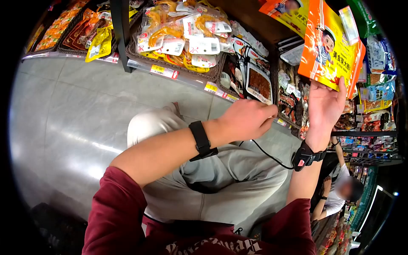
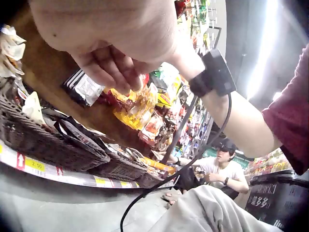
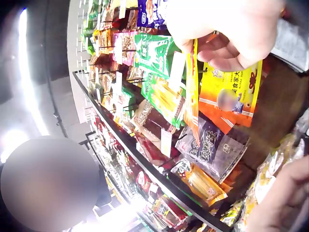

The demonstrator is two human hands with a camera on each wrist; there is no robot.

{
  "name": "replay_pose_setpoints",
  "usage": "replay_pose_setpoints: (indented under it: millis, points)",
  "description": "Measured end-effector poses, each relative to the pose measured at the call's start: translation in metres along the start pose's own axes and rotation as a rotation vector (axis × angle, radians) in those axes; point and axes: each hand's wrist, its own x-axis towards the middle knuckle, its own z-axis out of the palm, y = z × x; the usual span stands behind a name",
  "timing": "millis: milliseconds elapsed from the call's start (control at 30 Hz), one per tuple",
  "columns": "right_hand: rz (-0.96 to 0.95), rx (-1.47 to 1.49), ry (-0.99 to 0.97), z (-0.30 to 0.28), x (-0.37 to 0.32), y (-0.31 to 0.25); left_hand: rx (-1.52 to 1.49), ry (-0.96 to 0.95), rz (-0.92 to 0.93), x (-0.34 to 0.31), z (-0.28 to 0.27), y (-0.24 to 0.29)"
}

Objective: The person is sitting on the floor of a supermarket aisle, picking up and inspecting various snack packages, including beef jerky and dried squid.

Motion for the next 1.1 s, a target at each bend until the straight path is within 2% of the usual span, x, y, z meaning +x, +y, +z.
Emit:
replay_pose_setpoints:
  millis: [33,67,167,233,300,367,433,533,667,800,933,967,1033,1100]
  points:
    - [-0.069,-0.095,0.126,0.006,-0.009,0.003,-0.055,-0.035,-0.075,0.001,-0.005,0.005]
    - [-0.012,-0.068,0.042,-0.014,-0.011,-0.004,-0.128,-0.065,-0.131,0.003,-0.008,0.007]
    - [0.001,-0.066,0.062,-0.021,-0.026,0.001,-0.434,0.023,-0.215,0.009,-0.016,0.014]
    - [-0.012,-0.084,0.109,-0.032,-0.038,0.008,-0.509,0.034,-0.297,0.013,-0.020,0.015]
    - [0.063,-0.142,0.156,-0.045,-0.052,0.017,-0.517,-0.012,-0.342,0.017,-0.024,0.013]
    - [0.153,-0.186,0.153,-0.062,-0.068,0.029,-0.506,0.158,-0.295,0.017,-0.018,0.010]
    - [0.227,-0.232,0.206,-0.085,-0.079,0.042,-0.512,0.195,-0.302,0.015,-0.012,0.003]
    - [0.286,-0.285,0.323,-0.101,-0.095,0.064,-0.393,0.173,-0.451,0.010,-0.010,-0.004]
    - [0.274,-0.265,0.326,-0.114,-0.109,0.091,-0.340,0.134,-0.495,0.004,-0.005,-0.006]
    - [0.241,-0.200,0.431,-0.116,-0.130,0.110,-0.271,0.028,-0.552,-0.004,0.000,-0.008]
    - [0.277,-0.351,0.452,-0.121,-0.145,0.103,-0.272,-0.005,-0.525,-0.014,0.012,-0.012]
    - [0.281,-0.346,0.475,-0.120,-0.144,0.098,-0.272,-0.044,-0.581,-0.014,0.012,-0.009]
    - [0.202,-0.376,0.416,-0.119,-0.140,0.090,-0.369,-0.081,-0.588,-0.016,0.016,-0.009]
    - [0.159,-0.365,0.448,-0.114,-0.138,0.081,-0.398,-0.080,-0.597,-0.018,0.021,-0.010]
